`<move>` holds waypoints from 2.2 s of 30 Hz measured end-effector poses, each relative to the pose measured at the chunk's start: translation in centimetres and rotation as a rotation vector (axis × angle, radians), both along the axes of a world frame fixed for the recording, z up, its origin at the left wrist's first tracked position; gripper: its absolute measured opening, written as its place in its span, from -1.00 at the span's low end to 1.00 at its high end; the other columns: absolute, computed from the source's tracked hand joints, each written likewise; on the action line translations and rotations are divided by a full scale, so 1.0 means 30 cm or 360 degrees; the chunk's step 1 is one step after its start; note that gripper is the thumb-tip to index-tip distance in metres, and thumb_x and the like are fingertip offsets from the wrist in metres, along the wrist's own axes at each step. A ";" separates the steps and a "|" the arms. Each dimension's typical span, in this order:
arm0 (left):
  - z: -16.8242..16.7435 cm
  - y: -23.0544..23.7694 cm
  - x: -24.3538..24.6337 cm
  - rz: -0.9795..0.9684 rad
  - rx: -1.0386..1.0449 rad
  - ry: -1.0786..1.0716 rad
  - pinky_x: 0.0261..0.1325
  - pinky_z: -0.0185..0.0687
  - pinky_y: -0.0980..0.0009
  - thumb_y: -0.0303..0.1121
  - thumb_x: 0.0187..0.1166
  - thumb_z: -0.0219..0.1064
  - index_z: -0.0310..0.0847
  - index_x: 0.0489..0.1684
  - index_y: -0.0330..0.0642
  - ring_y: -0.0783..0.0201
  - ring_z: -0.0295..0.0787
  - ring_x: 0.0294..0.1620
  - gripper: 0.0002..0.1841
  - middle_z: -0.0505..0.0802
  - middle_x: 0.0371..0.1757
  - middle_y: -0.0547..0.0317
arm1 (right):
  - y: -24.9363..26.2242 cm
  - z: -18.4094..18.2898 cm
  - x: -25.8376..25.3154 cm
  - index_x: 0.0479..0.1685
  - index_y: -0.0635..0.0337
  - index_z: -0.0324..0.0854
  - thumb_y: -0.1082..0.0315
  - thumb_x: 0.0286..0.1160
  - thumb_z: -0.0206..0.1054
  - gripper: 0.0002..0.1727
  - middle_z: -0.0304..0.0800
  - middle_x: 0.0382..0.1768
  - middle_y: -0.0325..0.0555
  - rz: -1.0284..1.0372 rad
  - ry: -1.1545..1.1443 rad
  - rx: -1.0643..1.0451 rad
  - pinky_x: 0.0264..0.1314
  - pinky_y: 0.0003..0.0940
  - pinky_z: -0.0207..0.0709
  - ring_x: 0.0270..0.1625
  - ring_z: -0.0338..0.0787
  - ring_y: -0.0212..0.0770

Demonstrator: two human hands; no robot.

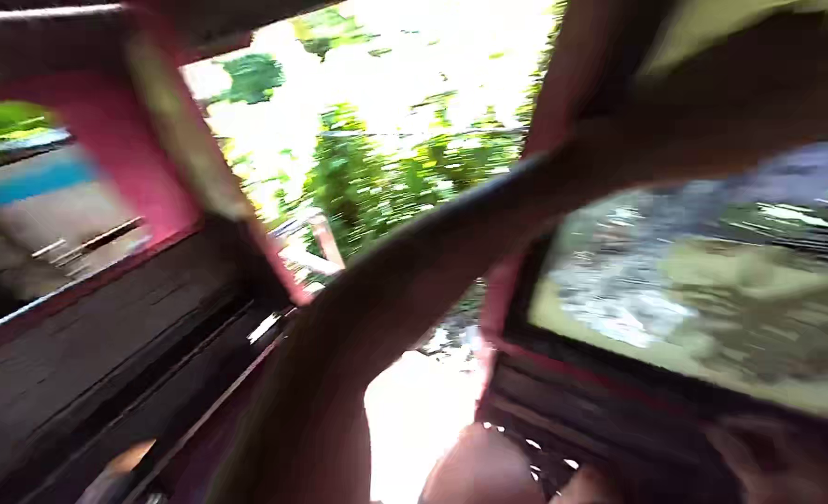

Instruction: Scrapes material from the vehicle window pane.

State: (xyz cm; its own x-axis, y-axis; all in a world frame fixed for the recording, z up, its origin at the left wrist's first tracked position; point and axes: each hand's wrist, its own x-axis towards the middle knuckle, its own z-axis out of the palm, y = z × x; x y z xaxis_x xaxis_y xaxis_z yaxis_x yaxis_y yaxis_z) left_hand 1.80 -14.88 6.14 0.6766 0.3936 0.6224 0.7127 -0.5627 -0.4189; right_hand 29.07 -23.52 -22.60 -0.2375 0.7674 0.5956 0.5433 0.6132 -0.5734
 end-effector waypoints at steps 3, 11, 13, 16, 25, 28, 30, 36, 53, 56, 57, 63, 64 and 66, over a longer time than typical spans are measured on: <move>0.035 -0.004 0.010 -0.0166 0.0278 0.0285 -0.19 0.65 -0.08 -0.36 0.71 0.15 0.75 -0.16 -0.33 -0.19 0.84 -0.17 -0.73 0.84 -0.17 -0.19 | 0.038 0.076 -0.076 -0.19 0.31 0.71 0.16 0.64 0.29 -0.66 0.77 -0.35 -0.18 -0.0313 0.0318 0.0215 -0.28 -0.60 0.66 -0.35 0.72 -0.56; 0.006 0.062 0.010 -0.0342 0.0699 0.0255 -0.58 0.39 0.05 -0.36 0.69 0.16 0.57 -0.50 -0.32 -0.15 0.67 -0.56 -0.70 0.68 -0.54 -0.14 | 0.156 0.521 -0.278 -0.10 0.35 0.64 0.47 0.52 0.38 -0.88 0.77 -0.32 -0.20 -0.0327 0.0974 0.0806 -0.41 -0.59 0.66 -0.43 0.72 -0.53; 0.006 0.068 0.013 -0.0351 0.0740 0.0249 -0.61 0.37 0.07 -0.36 0.66 0.17 0.54 -0.54 -0.31 -0.13 0.65 -0.60 -0.70 0.65 -0.58 -0.11 | 0.194 0.582 -0.317 -0.10 0.37 0.67 0.48 0.49 0.40 -0.87 0.79 -0.33 -0.15 -0.0342 0.0975 0.0858 -0.39 -0.62 0.65 -0.41 0.74 -0.52; 0.003 0.081 0.011 -0.0382 0.0789 0.0231 -0.64 0.32 0.09 -0.37 0.65 0.17 0.53 -0.56 -0.29 -0.10 0.61 -0.64 -0.70 0.64 -0.60 -0.09 | 0.255 0.616 -0.368 -0.19 0.29 0.71 0.42 0.45 0.42 -0.89 0.83 -0.44 -0.21 -0.0441 0.0932 0.0895 -0.51 -0.65 0.57 -0.54 0.71 -0.57; -0.004 0.112 0.000 -0.0575 0.0876 0.0092 -0.64 0.29 0.13 -0.37 0.67 0.16 0.53 -0.57 -0.29 -0.05 0.58 -0.65 -0.68 0.65 -0.61 -0.07 | 0.280 0.649 -0.392 -0.33 0.18 0.73 0.37 0.43 0.43 -0.92 0.74 -0.58 -0.33 -0.0553 0.0848 0.0893 -0.57 -0.61 0.43 -0.63 0.58 -0.58; -0.006 0.113 -0.004 -0.0591 0.0877 0.0070 -0.63 0.25 0.15 -0.36 0.67 0.17 0.52 -0.60 -0.29 -0.03 0.55 -0.67 -0.67 0.63 -0.63 -0.07 | 0.281 0.657 -0.403 -0.31 0.21 0.74 0.40 0.42 0.43 -0.94 0.78 -0.55 -0.30 -0.0479 0.0886 0.0906 -0.54 -0.60 0.44 -0.60 0.60 -0.58; -0.011 0.103 -0.011 -0.0535 0.0845 0.0062 -0.59 0.28 0.15 -0.32 0.70 0.17 0.49 -0.62 -0.28 -0.04 0.57 -0.65 -0.62 0.63 -0.64 -0.07 | 0.274 0.632 -0.388 -0.27 0.25 0.70 0.45 0.46 0.42 -0.95 0.79 -0.48 -0.32 -0.0290 0.0996 0.0928 -0.50 -0.70 0.50 -0.56 0.61 -0.65; -0.063 0.056 -0.013 -0.0302 0.0713 -0.0129 -0.51 0.30 0.11 -0.32 0.74 0.15 0.54 -0.59 -0.32 -0.06 0.57 -0.62 -0.61 0.62 -0.63 -0.11 | 0.271 0.495 -0.325 -0.19 0.22 0.64 0.51 0.42 0.43 -0.90 0.71 -0.52 -0.40 -0.0079 0.1150 0.0843 -0.60 -0.76 0.48 -0.63 0.54 -0.68; -0.193 -0.073 -0.085 0.0080 0.0110 -0.0762 -0.66 0.17 0.47 -0.28 0.80 0.12 0.39 -0.56 -0.16 0.40 0.28 -0.73 -0.63 0.44 -0.67 0.22 | 0.350 0.421 -0.280 -0.21 0.28 0.66 0.35 0.58 0.35 -0.85 0.69 -0.53 -0.27 -0.0136 0.0846 0.1242 -0.49 -0.74 0.50 -0.55 0.57 -0.64; -0.262 -0.075 -0.119 -0.0085 0.0144 -0.0894 -0.63 0.25 0.55 -0.32 0.74 0.13 0.40 -0.60 -0.14 0.48 0.33 -0.70 -0.65 0.47 -0.66 0.27 | 0.355 0.412 -0.277 -0.20 0.24 0.65 0.32 0.60 0.35 -0.85 0.69 -0.52 -0.32 -0.0141 0.0816 0.1260 -0.48 -0.76 0.49 -0.54 0.56 -0.67; -0.296 -0.077 -0.140 -0.0173 0.0150 -0.0921 -0.61 0.32 0.57 -0.33 0.71 0.14 0.42 -0.60 -0.15 0.50 0.39 -0.68 -0.66 0.50 -0.65 0.28 | 0.356 0.411 -0.275 -0.19 0.22 0.64 0.32 0.60 0.35 -0.86 0.69 -0.51 -0.33 -0.0139 0.0802 0.1265 -0.47 -0.77 0.50 -0.54 0.57 -0.68; -0.599 -0.109 -0.272 -0.0165 -0.0168 -0.1089 -0.37 0.61 0.60 -0.17 0.65 0.28 0.73 -0.48 -0.25 0.51 0.67 -0.51 -0.64 0.76 -0.53 0.18 | 0.343 0.423 -0.287 -0.21 0.24 0.64 0.36 0.59 0.35 -0.89 0.72 -0.45 -0.32 -0.0098 0.0796 0.1209 -0.46 -0.75 0.53 -0.53 0.57 -0.67; -0.658 -0.123 -0.285 -0.0060 -0.0243 -0.1090 -0.36 0.66 0.54 -0.17 0.60 0.31 0.78 -0.44 -0.25 0.46 0.71 -0.50 -0.66 0.81 -0.50 0.16 | 0.329 0.437 -0.290 -0.23 0.26 0.66 0.39 0.56 0.36 -0.89 0.71 -0.41 -0.29 -0.0109 0.0787 0.1172 -0.47 -0.76 0.49 -0.52 0.54 -0.67; -0.791 -0.146 -0.301 0.0150 -0.0361 -0.1127 -0.43 0.68 0.37 -0.19 0.41 0.42 0.79 -0.45 -0.27 0.33 0.71 -0.57 -0.72 0.80 -0.52 0.11 | 0.298 0.471 -0.291 -0.25 0.30 0.69 0.38 0.55 0.34 -0.86 0.68 -0.30 -0.22 -0.0169 0.0703 0.1108 -0.50 -0.80 0.36 -0.53 0.43 -0.66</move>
